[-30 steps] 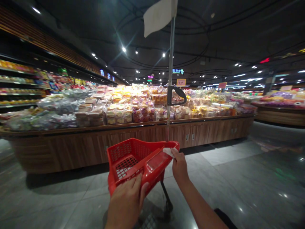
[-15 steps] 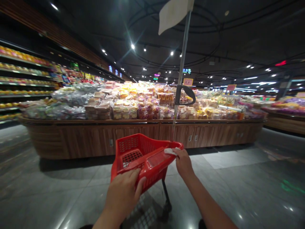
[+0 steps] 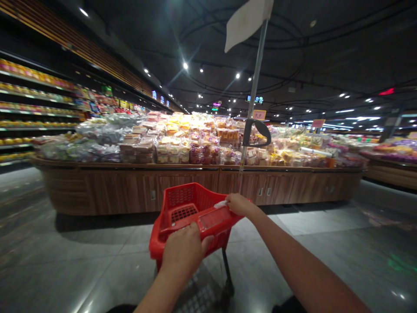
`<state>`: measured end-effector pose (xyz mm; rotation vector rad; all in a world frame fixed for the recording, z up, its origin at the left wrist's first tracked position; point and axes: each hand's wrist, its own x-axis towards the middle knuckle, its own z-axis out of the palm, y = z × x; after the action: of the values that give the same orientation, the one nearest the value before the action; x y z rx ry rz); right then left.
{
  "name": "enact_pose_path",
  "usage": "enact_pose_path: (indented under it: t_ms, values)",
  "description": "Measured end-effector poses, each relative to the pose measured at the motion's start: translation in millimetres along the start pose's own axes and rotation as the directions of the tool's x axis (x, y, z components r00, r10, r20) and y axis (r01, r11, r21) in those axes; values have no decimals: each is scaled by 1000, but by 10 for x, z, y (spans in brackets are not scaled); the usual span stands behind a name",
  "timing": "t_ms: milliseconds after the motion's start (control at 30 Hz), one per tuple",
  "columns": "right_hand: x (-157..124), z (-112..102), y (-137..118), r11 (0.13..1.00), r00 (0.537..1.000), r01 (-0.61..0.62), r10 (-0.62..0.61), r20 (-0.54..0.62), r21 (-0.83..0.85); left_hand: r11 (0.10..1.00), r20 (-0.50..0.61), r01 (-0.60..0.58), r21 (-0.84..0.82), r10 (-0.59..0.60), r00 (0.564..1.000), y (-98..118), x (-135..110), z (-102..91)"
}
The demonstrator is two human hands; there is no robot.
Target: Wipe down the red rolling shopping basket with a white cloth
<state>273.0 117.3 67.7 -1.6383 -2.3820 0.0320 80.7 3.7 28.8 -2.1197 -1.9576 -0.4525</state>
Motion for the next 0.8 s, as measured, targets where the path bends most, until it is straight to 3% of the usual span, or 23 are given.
enact_pose_path:
  t_ms: [167,400,500,600,700,800]
  values:
    - [-17,-201,-23,999,987,35,-31,158,-27,999,63,9,-39,-7,998,-68,37,-75]
    - [-16,-59,-90,1000,995,8,-10,104,28,999,98,8,-35,-5,995,-42,42,-203]
    - [-181,22,-97,998,1000,-8,7,17,67,999,91,2,-39,2,996,-83,66,-155]
    - [-473,204,-104,989,983,35,-7,-184,147,999,78,-19,-38,22,997,-143,81,-67]
    - [-724,489,-24,964,876,184,-72,-477,193,999,61,-33,-32,35,998,-181,82,-9]
    - [-819,724,142,962,794,166,-1,-608,215,999,56,-43,-21,44,997,-183,81,1]
